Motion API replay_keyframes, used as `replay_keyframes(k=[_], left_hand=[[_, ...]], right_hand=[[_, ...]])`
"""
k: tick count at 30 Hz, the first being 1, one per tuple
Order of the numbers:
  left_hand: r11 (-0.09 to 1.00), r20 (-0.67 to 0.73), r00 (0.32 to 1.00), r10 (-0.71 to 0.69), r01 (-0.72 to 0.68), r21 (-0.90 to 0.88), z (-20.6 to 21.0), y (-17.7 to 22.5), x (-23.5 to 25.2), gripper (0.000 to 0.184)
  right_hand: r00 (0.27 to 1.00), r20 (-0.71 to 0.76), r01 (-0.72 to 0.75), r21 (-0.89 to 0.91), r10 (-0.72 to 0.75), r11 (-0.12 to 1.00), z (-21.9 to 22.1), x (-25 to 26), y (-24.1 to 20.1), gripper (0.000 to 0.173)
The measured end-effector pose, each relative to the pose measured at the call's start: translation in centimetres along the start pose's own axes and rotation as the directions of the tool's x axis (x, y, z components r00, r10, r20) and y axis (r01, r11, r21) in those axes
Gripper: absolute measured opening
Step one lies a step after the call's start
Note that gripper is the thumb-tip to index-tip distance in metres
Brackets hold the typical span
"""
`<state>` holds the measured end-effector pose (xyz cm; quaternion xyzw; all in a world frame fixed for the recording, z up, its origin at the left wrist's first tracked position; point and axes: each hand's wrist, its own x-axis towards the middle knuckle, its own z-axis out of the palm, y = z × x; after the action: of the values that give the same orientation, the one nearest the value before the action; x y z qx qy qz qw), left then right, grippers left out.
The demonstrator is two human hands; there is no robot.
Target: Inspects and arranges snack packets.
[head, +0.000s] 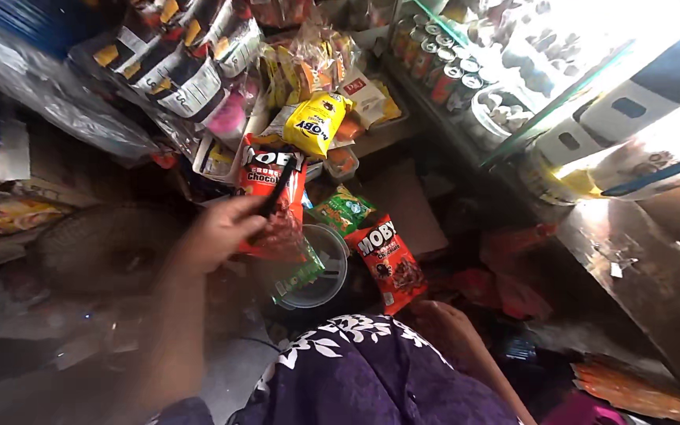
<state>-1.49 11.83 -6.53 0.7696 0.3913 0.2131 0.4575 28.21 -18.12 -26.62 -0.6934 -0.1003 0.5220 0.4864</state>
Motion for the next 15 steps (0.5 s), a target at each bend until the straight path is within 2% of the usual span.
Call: replay_keyframes(k=[1, 3, 5, 7, 9, 11, 13, 15], left_hand=[[0.997, 0.107, 0.994, 0.008, 0.001, -0.078, 2.5, -0.1, 0.0, 0.033], [0.992, 0.327, 0.945, -0.021, 0.061, -0.110, 7.7, -0.7, 0.6, 0.035], [0.993, 0.516, 0.855, -0.038, 0.090, -0.077, 12.5, -0.2, 1.1, 0.036], [0.993, 0.628, 0.778, 0.004, 0.068, -0.091, 16.0, 0.7, 1.1, 0.036], [0.991, 0.670, 0.742, 0.031, 0.063, -0.116, 17.9, 1.3, 1.2, 0.038], [0.979, 0.646, 0.763, 0.001, 0.131, -0.156, 19.0, 1.6, 1.2, 0.044], [0.957, 0.600, 0.800, -0.026, 0.193, -0.216, 19.2, 1.3, 1.1, 0.047], [0.948, 0.562, 0.826, -0.036, 0.207, -0.244, 19.2, 1.1, 1.0, 0.034]], right_hand=[[0.993, 0.012, 0.114, -0.057, -0.114, 0.992, 0.0, -0.9, -1.2, 0.035], [0.956, 0.083, 0.288, -0.075, -0.282, 0.955, 0.4, -1.7, -3.7, 0.039], [0.899, 0.194, 0.403, -0.017, -0.392, 0.915, 1.5, -1.6, -5.8, 0.050], [0.852, 0.272, 0.444, 0.076, -0.447, 0.893, 2.8, -1.2, -7.2, 0.055], [0.849, 0.260, 0.410, 0.223, -0.460, 0.884, 3.9, -0.9, -7.8, 0.049], [0.869, 0.214, 0.352, 0.369, -0.447, 0.860, 4.1, -0.6, -7.6, 0.031], [0.882, 0.168, 0.325, 0.462, -0.441, 0.826, 3.4, -0.4, -7.2, 0.023], [0.888, 0.136, 0.314, 0.517, -0.438, 0.796, 2.6, -0.5, -6.9, 0.020]])
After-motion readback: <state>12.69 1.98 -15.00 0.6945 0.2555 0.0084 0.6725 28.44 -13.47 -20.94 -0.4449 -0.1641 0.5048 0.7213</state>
